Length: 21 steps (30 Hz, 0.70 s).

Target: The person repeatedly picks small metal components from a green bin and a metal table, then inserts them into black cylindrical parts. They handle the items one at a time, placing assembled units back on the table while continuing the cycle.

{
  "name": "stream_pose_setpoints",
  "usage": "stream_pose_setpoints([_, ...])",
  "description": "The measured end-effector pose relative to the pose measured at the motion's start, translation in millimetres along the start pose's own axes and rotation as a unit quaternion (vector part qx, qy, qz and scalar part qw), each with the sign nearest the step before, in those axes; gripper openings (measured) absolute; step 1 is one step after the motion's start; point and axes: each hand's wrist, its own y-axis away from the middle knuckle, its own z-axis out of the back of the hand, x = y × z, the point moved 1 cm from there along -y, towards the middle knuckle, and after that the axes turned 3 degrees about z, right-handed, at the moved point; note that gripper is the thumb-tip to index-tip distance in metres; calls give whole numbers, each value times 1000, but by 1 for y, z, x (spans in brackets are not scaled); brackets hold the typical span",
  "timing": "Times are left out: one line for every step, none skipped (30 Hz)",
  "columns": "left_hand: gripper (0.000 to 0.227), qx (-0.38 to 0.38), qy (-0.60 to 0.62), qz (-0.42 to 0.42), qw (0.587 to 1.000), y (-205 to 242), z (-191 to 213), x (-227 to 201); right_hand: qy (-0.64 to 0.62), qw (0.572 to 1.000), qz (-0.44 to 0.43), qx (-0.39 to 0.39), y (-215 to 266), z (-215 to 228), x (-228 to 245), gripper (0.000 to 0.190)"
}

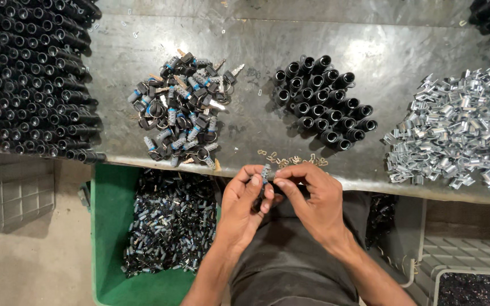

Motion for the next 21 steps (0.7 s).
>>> stream_pose_setpoints([24,3,0,-2,1000,1,-1,0,36,999,23,-4,0,0,2,14])
stream_pose_setpoints([24,5,0,-4,1000,2,-3,1,44,998,42,-7,0,0,4,16])
stream_pose_setpoints([24,3,-7,-9,1000,3,-5,1,52,997,60,-10,-1,0,6,18])
stream_pose_setpoints([25,1,-13,-14,1000,4,-7,0,61,995,78,-14,0,0,8,20])
stream_pose_setpoints([25,-1,-20,-18,1000,5,-10,0,63,995,79,-20,0,0,10,21])
stream_pose_setpoints([25,-3,-31,-26,999,5,-13,-1,66,994,79,-26,1,0,11,23])
stream_pose_setpoints([25,-6,-43,-35,998,6,-16,-1,68,994,80,-32,2,1,12,25])
stream_pose_setpoints([25,-8,-54,-44,998,6,-18,-2,83,991,96,-36,3,1,13,24])
stream_pose_setpoints([25,-14,-97,-59,993,7,-20,-2,99,988,111,-39,4,2,13,23])
stream_pose_setpoints([24,-21,-140,-74,987,7,-21,-3,114,985,126,-43,5,4,12,22])
stream_pose_setpoints([23,-27,-183,-89,979,8,-21,-3,132,980,146,-36,6,6,11,23])
stream_pose_setpoints([23,-21,-199,-102,975,9,-22,-3,149,974,166,-28,7,8,9,24])
stream_pose_setpoints([23,-16,-214,-115,970,9,-22,-4,167,968,186,-20,8,10,6,25])
stream_pose_setpoints([23,-9,-230,-127,965,10,-23,-3,94,987,132,-21,9,13,2,26])
stream_pose_setpoints([22,2,-216,-117,969,10,-25,-1,20,997,77,-22,10,15,-4,28])
stream_pose_setpoints([20,14,-202,-108,973,11,-27,0,-54,998,22,-22,12,16,-9,30])
stream_pose_setpoints([19,26,-188,-99,977,11,-31,2,-108,994,-9,-1,14,16,-14,25])
stream_pose_setpoints([19,40,-189,-120,974,8,-36,3,-162,986,-38,20,14,16,-19,21])
stream_pose_setpoints([19,54,-190,-141,970,3,-44,5,-215,974,-67,41,16,15,-24,21])
stream_pose_setpoints([20,68,-191,-161,966,-1,-50,6,-275,960,-59,13,20,13,-29,21])
stream_pose_setpoints([19,61,-251,-196,946,-7,-54,4,-334,941,-51,-16,23,11,-34,21])
